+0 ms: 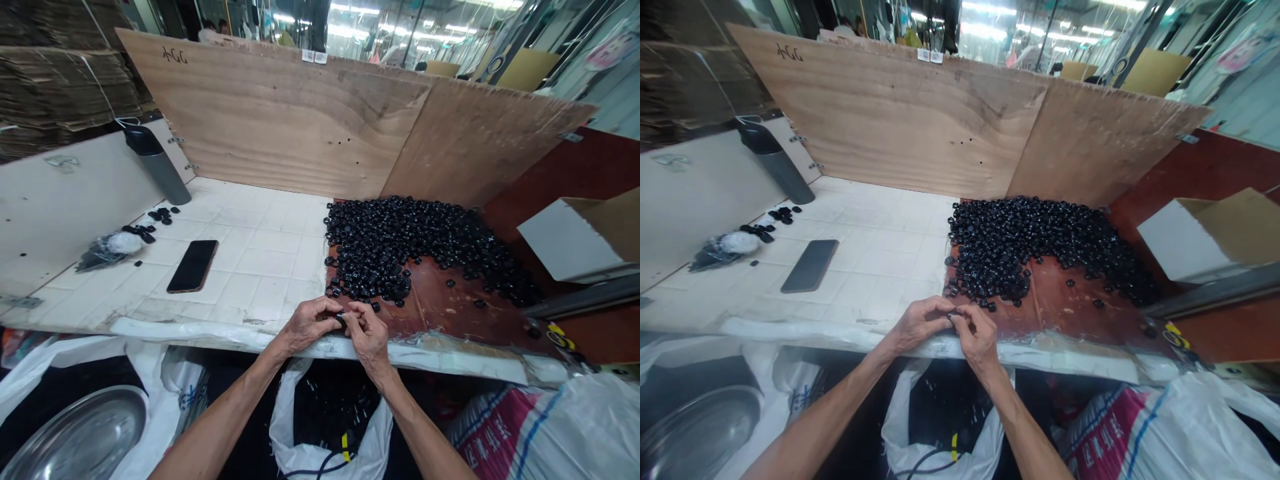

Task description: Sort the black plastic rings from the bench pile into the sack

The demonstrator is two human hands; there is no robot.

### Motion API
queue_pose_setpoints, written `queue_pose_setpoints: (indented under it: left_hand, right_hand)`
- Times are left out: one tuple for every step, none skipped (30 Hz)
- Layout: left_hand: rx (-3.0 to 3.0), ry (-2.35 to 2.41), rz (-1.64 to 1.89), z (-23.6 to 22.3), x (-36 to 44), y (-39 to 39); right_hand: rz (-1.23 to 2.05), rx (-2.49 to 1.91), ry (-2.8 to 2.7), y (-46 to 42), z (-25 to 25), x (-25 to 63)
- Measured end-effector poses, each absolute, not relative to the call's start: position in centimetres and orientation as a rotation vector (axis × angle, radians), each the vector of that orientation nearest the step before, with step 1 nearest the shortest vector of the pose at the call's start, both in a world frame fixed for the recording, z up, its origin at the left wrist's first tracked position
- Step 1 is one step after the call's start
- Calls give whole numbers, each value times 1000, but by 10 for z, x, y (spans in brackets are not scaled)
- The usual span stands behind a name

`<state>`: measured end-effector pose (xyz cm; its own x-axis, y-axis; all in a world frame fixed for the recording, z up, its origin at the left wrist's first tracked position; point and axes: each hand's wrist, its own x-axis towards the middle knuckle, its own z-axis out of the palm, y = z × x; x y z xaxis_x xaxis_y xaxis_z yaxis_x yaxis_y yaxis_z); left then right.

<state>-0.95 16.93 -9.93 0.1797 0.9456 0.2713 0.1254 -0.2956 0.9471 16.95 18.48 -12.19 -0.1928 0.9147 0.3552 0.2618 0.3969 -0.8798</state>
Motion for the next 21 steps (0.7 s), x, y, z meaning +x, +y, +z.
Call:
queue_pose_setpoints:
  left_hand:
    - [1598,1046,1226,-100,-9,169]
    - [1590,1049,1234,-101,-9,169]
    - [1586,1053,1241,-101,-9,170]
    - [1589,1055,1247,-102,-9,170]
    - [1600,1059,1253,-102,-8,170]
    - [1617,1059,1258,-103,-8,171]
    - [1637,1054,1261,-103,-8,171]
    - [1655,1045,1267,-104,-8,172]
    - [1670,1032,1272,-104,-7,172]
    - [1680,1018,1274,-104,-7,173]
    - [1686,1003,1271,-105,-7,173]
    - [1688,992,1266,-105,-7,173]
    - [1690,987,1260,-105,-6,174]
    - [1690,988,1253,-105,-6,174]
    - [1688,996,1248,-105,-6,173]
    - [1681,1011,1246,-104,-6,173]
    - [1667,1029,1248,-104,-5,173]
    - [1646,1050,1249,-103,-5,173]
    - [1619,1068,1249,-102,-5,173]
    - [1589,1080,1248,-102,-4,172]
    - [1562,1086,1244,-101,-4,172]
  right_hand:
    - [860,-1012,-1733,184,-121,172]
    - [859,-991,-1773,183,-120,174]
    - [853,-985,-1800,182,-118,175]
    - [840,-991,-1811,182,-117,176]
    - [819,-1005,-1815,182,-116,177]
    - [786,-1023,-1822,183,-115,177]
    - [743,-1042,-1836,184,-115,176]
    - [692,-1059,-1852,185,-115,174]
    - [644,-1078,-1860,187,-116,173]
    - [610,-1099,-1851,188,-117,171]
    - [597,-1123,-1824,189,-119,170]
    - [602,-1144,-1785,190,-121,169]
    - [626,-1158,-1746,190,-122,168]
    - [659,-1166,-1720,190,-123,167]
    - [687,-1166,-1707,190,-124,168]
    - [705,-1160,-1707,189,-124,168]
    - [712,-1148,-1715,188,-124,169]
    - [712,-1132,-1722,187,-124,170]
    - [709,-1110,-1729,186,-123,171]
    - [709,-1084,-1736,184,-123,172]
    - [718,-1057,-1747,184,-122,173]
